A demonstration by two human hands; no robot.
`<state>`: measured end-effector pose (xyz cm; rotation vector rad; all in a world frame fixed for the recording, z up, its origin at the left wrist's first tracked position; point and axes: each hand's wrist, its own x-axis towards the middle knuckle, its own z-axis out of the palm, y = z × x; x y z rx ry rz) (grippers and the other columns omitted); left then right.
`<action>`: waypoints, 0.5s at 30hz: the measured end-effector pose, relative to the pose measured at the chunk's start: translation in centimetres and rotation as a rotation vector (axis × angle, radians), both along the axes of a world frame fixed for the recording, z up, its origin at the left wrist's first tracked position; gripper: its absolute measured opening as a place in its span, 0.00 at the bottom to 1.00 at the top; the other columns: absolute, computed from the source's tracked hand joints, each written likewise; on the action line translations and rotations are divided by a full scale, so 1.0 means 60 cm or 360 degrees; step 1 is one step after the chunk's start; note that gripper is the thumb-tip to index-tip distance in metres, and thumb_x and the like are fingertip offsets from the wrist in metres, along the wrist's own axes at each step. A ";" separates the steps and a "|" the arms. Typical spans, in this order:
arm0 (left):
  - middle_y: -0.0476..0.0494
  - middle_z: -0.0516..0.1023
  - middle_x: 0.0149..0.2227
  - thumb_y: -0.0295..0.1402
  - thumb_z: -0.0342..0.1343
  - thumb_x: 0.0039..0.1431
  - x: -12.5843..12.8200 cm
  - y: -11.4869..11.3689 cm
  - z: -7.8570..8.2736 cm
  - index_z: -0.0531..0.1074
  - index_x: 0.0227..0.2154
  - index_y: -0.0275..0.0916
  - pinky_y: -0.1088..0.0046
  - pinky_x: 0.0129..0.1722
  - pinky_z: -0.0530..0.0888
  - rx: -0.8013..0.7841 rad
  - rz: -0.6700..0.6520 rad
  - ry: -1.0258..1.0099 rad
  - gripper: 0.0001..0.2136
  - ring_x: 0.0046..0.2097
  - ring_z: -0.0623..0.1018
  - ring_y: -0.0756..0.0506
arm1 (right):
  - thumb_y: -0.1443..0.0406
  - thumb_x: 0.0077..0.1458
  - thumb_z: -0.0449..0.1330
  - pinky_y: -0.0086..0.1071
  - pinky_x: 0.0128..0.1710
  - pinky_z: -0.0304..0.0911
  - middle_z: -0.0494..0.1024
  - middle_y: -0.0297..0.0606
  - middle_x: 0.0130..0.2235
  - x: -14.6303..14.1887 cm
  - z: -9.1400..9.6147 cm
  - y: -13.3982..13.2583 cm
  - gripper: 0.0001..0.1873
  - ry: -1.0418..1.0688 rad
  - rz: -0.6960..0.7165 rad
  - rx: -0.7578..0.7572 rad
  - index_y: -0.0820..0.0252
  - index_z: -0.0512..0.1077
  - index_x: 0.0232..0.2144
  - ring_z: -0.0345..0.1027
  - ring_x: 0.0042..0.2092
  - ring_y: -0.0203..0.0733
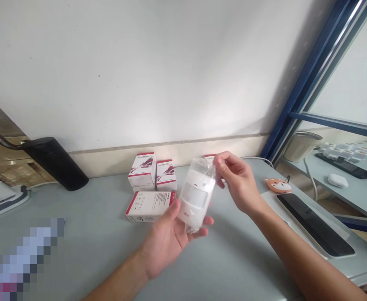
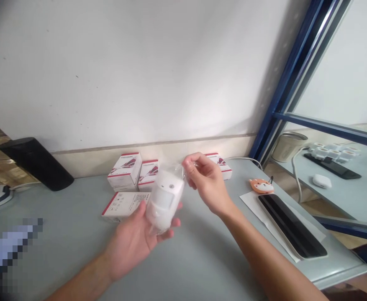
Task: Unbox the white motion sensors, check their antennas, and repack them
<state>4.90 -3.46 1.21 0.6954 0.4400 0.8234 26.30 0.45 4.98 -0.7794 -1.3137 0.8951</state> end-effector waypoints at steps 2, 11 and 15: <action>0.29 0.80 0.57 0.50 0.56 0.70 0.007 -0.008 -0.001 0.76 0.59 0.37 0.60 0.49 0.78 -0.0020 -0.0075 -0.0018 0.24 0.46 0.84 0.38 | 0.52 0.65 0.66 0.28 0.23 0.55 0.65 0.28 0.26 0.004 0.004 0.002 0.15 0.0051 -0.0104 0.0068 0.55 0.73 0.34 0.57 0.24 0.30; 0.29 0.79 0.56 0.35 0.66 0.63 0.014 -0.009 -0.021 0.70 0.59 0.39 0.58 0.47 0.75 -0.0021 -0.0220 0.0242 0.23 0.43 0.85 0.36 | 0.51 0.68 0.61 0.30 0.22 0.59 0.70 0.31 0.31 0.058 0.025 0.029 0.13 0.0273 -0.1394 0.0612 0.52 0.69 0.39 0.67 0.29 0.37; 0.24 0.79 0.57 0.43 0.56 0.70 0.015 -0.007 -0.022 0.69 0.60 0.36 0.60 0.41 0.72 -0.0073 -0.0226 0.0119 0.22 0.38 0.83 0.37 | 0.57 0.71 0.57 0.36 0.33 0.67 0.77 0.38 0.39 0.055 -0.009 0.042 0.07 -0.0496 -0.1311 0.0624 0.53 0.70 0.42 0.73 0.39 0.43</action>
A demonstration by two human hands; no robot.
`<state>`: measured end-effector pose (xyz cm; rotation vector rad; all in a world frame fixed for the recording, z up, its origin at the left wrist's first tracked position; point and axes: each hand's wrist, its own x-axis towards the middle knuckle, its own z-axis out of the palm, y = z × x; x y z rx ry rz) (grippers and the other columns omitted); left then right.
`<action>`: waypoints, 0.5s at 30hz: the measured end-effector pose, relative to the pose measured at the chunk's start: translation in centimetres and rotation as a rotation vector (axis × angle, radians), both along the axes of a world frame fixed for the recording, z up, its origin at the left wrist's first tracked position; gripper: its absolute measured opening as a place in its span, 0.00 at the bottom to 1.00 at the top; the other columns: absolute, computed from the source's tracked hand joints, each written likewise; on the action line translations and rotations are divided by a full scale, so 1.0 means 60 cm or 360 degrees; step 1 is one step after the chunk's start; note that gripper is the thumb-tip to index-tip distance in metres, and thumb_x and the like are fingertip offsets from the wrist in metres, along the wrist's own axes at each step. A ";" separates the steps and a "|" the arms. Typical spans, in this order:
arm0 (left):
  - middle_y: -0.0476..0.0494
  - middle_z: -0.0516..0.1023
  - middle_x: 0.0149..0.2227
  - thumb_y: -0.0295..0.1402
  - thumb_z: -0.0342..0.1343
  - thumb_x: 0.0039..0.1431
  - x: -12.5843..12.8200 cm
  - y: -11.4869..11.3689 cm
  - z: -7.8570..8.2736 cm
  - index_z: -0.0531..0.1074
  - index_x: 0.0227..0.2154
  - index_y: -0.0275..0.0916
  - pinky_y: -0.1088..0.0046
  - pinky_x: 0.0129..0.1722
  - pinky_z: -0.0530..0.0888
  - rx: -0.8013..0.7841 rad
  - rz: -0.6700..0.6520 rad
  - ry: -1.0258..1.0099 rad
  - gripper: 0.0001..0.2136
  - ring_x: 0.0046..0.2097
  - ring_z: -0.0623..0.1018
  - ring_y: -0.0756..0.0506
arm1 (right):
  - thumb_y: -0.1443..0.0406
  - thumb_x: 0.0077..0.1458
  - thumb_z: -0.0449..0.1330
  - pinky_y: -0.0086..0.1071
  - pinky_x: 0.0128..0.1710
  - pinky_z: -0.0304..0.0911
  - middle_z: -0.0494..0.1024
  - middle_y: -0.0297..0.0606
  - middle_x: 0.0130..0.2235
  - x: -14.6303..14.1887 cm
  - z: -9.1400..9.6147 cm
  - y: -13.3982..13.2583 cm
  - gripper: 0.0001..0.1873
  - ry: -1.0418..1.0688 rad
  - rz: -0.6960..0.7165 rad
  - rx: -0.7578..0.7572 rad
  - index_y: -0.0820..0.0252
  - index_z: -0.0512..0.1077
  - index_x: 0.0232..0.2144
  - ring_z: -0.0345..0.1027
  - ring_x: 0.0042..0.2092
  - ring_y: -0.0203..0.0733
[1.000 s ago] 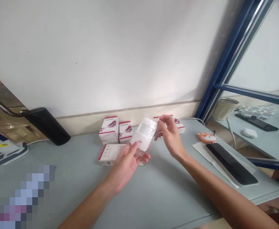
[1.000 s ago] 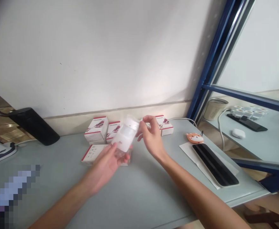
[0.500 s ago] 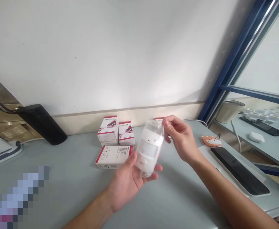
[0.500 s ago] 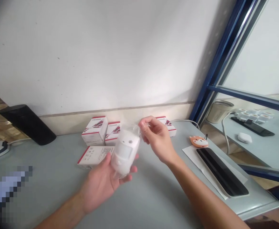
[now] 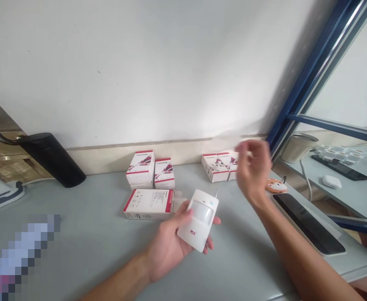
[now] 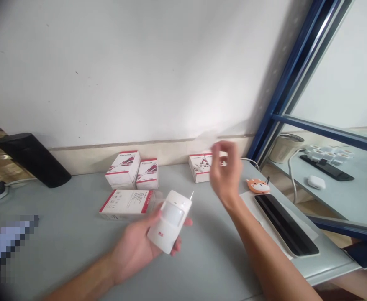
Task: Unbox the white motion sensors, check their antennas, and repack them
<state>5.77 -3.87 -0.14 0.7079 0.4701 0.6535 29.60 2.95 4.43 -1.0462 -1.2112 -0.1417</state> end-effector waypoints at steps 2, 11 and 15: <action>0.22 0.79 0.55 0.45 0.48 0.73 0.002 0.001 0.003 0.70 0.59 0.32 0.59 0.41 0.72 -0.0090 0.0073 -0.0064 0.23 0.37 0.82 0.37 | 0.62 0.70 0.56 0.39 0.39 0.69 0.80 0.41 0.43 -0.011 -0.029 0.006 0.06 -0.0580 0.0180 -0.0318 0.53 0.73 0.41 0.74 0.44 0.46; 0.25 0.82 0.49 0.36 0.47 0.68 -0.002 0.001 0.025 0.72 0.56 0.31 0.57 0.40 0.71 -0.0210 0.0353 -0.0101 0.20 0.34 0.80 0.36 | 0.57 0.69 0.56 0.44 0.45 0.67 0.79 0.42 0.45 -0.024 -0.058 0.012 0.13 -0.0680 0.0571 -0.0878 0.51 0.79 0.44 0.71 0.46 0.49; 0.25 0.82 0.47 0.36 0.45 0.68 -0.005 0.000 0.030 0.72 0.55 0.31 0.57 0.39 0.71 -0.0225 0.0448 -0.0082 0.20 0.33 0.79 0.38 | 0.45 0.70 0.51 0.36 0.34 0.61 0.76 0.37 0.36 -0.030 -0.024 -0.006 0.25 -0.0135 0.1024 -0.1323 0.53 0.80 0.43 0.62 0.32 0.39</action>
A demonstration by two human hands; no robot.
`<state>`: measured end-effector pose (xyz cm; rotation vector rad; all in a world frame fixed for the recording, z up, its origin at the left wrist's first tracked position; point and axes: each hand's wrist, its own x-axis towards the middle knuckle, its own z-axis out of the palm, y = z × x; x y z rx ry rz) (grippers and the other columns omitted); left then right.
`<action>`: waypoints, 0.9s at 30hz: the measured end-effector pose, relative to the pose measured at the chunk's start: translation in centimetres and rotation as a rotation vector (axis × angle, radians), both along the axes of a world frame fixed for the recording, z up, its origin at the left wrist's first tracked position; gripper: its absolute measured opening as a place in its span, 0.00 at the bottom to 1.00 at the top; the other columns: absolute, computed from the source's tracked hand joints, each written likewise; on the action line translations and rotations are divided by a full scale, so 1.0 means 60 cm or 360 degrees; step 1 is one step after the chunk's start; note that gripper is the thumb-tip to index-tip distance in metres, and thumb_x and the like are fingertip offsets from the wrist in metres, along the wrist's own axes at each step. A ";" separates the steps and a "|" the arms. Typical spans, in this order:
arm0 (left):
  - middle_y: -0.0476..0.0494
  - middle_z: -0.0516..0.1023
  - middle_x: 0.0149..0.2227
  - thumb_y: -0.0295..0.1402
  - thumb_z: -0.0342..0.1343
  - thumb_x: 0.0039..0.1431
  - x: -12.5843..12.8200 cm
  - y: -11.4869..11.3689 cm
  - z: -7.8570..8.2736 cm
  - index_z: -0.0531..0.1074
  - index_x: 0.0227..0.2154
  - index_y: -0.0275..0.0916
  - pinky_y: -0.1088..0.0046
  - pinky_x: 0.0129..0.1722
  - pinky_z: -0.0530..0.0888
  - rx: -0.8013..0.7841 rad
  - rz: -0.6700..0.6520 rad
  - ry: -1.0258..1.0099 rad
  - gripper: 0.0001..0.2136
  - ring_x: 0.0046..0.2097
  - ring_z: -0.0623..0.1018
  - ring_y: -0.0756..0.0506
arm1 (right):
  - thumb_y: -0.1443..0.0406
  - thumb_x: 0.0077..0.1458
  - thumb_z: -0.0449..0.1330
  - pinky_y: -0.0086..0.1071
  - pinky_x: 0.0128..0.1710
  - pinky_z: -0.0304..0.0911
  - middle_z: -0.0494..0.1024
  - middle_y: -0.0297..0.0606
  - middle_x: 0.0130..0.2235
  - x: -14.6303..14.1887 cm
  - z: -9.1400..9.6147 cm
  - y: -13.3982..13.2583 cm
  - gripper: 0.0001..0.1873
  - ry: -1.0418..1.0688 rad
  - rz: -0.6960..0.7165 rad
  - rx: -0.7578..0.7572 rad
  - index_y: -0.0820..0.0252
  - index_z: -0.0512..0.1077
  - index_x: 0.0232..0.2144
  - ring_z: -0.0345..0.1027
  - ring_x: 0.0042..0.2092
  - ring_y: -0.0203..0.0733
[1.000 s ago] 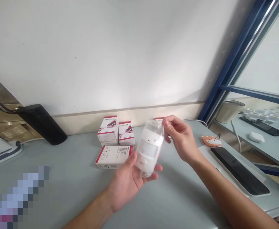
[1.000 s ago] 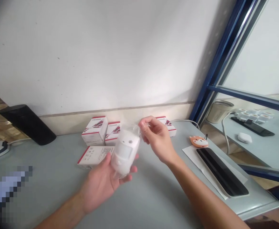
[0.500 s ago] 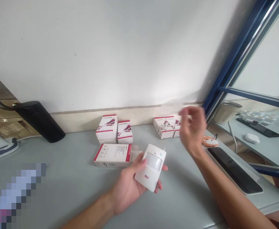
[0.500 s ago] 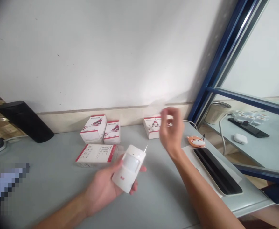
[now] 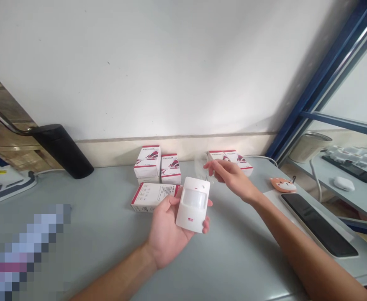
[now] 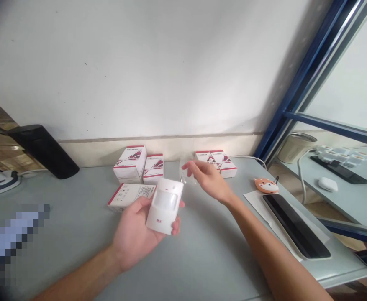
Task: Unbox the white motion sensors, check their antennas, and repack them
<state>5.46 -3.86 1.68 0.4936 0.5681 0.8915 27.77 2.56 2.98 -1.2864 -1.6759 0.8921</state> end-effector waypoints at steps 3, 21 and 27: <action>0.26 0.82 0.46 0.37 0.45 0.69 -0.001 0.003 0.000 0.71 0.57 0.31 0.58 0.39 0.71 0.0054 -0.0008 0.0028 0.21 0.34 0.78 0.38 | 0.42 0.67 0.56 0.33 0.31 0.56 0.71 0.33 0.32 -0.009 0.002 -0.009 0.26 0.0176 0.0253 -0.0207 0.55 0.81 0.40 0.57 0.31 0.36; 0.33 0.81 0.37 0.40 0.40 0.71 0.001 0.018 -0.023 0.72 0.51 0.32 0.61 0.38 0.71 0.0400 -0.0589 0.0499 0.20 0.32 0.77 0.41 | 0.43 0.48 0.75 0.25 0.18 0.49 0.54 0.22 0.23 0.158 0.003 0.065 0.27 0.1382 -0.0682 0.0083 0.57 0.72 0.32 0.46 0.22 0.29; 0.34 0.80 0.35 0.42 0.44 0.71 0.002 0.028 -0.012 0.71 0.51 0.33 0.62 0.38 0.71 0.0410 -0.0654 0.0470 0.19 0.31 0.78 0.41 | 0.46 0.48 0.76 0.24 0.16 0.44 0.60 0.21 0.22 0.201 -0.003 0.077 0.27 0.1572 -0.0858 0.0096 0.58 0.71 0.30 0.46 0.20 0.26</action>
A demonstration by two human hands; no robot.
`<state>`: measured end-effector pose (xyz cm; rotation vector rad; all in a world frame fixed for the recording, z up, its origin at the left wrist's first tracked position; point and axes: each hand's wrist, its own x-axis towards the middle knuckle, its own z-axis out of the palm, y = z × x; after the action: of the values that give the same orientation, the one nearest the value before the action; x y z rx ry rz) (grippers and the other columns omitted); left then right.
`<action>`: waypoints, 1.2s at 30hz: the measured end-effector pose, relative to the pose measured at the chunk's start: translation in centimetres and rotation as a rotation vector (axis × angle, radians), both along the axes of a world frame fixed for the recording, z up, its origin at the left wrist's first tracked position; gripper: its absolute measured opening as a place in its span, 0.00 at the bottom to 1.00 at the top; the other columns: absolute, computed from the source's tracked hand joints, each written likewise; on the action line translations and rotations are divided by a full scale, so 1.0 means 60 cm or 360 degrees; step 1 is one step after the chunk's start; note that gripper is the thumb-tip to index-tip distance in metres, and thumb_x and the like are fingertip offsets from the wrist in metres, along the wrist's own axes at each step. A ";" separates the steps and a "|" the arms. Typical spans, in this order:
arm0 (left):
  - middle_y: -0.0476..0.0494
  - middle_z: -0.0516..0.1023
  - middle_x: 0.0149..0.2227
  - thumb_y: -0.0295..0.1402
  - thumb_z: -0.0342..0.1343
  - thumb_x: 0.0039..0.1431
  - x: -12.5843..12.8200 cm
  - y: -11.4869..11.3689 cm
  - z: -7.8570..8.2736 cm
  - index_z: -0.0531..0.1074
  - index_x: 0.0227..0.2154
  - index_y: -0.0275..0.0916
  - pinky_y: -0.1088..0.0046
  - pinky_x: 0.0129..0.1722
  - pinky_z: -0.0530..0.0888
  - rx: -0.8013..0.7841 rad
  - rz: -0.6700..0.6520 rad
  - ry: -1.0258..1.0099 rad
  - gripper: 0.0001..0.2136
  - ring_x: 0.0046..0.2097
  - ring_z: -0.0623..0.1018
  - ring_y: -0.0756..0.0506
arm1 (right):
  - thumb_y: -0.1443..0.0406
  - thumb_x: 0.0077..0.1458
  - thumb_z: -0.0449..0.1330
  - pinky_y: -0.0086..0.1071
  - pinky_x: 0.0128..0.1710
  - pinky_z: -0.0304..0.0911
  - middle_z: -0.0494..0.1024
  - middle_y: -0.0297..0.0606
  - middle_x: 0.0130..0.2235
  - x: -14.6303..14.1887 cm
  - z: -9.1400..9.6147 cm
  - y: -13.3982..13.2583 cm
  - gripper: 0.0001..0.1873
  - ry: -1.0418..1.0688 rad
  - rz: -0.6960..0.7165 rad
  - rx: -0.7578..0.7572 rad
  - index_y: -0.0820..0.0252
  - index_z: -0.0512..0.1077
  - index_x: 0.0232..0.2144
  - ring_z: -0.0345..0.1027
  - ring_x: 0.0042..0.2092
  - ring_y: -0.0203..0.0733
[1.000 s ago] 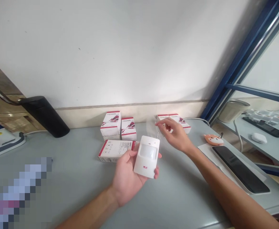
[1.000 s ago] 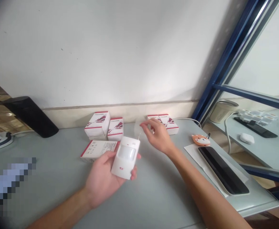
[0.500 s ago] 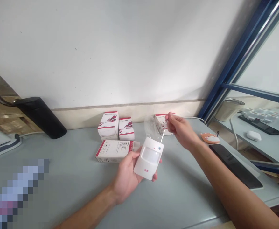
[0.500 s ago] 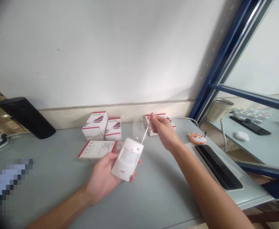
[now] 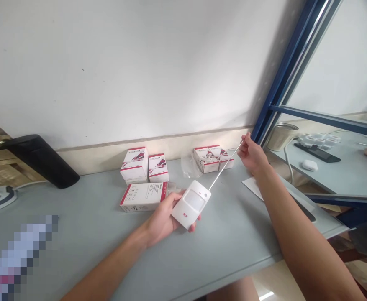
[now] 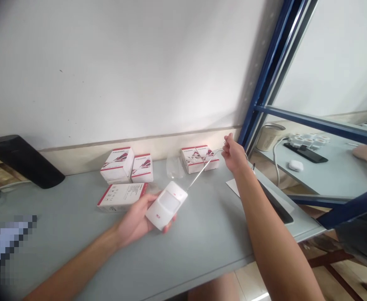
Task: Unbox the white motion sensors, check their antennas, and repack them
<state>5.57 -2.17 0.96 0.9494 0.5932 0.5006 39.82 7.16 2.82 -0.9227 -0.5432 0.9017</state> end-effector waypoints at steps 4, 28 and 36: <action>0.32 0.81 0.37 0.42 0.45 0.71 -0.004 0.003 -0.008 0.72 0.52 0.32 0.61 0.38 0.71 -0.0032 -0.0042 -0.0069 0.20 0.32 0.79 0.40 | 0.47 0.46 0.77 0.22 0.15 0.44 0.61 0.21 0.23 0.007 -0.006 0.004 0.26 0.0001 -0.0011 0.0030 0.58 0.73 0.32 0.47 0.20 0.24; 0.26 0.82 0.44 0.38 0.46 0.68 -0.013 0.002 -0.032 0.71 0.59 0.28 0.57 0.43 0.70 -0.0099 -0.0102 -0.0235 0.23 0.36 0.81 0.36 | 0.49 0.52 0.72 0.26 0.20 0.53 0.76 0.31 0.31 -0.030 0.014 -0.013 0.20 -0.0558 -0.0363 0.0394 0.56 0.77 0.37 0.59 0.22 0.27; 0.28 0.82 0.41 0.39 0.46 0.71 -0.008 -0.012 -0.025 0.72 0.55 0.29 0.60 0.40 0.71 -0.0062 0.0093 -0.0191 0.20 0.34 0.80 0.38 | 0.58 0.49 0.69 0.28 0.20 0.49 0.74 0.31 0.29 -0.074 -0.003 -0.014 0.12 -0.0439 -0.0194 0.0311 0.58 0.73 0.28 0.55 0.23 0.28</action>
<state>5.09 -2.87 -0.54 0.8609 0.5216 0.5919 35.37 6.34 2.66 -0.8963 -0.7885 0.6025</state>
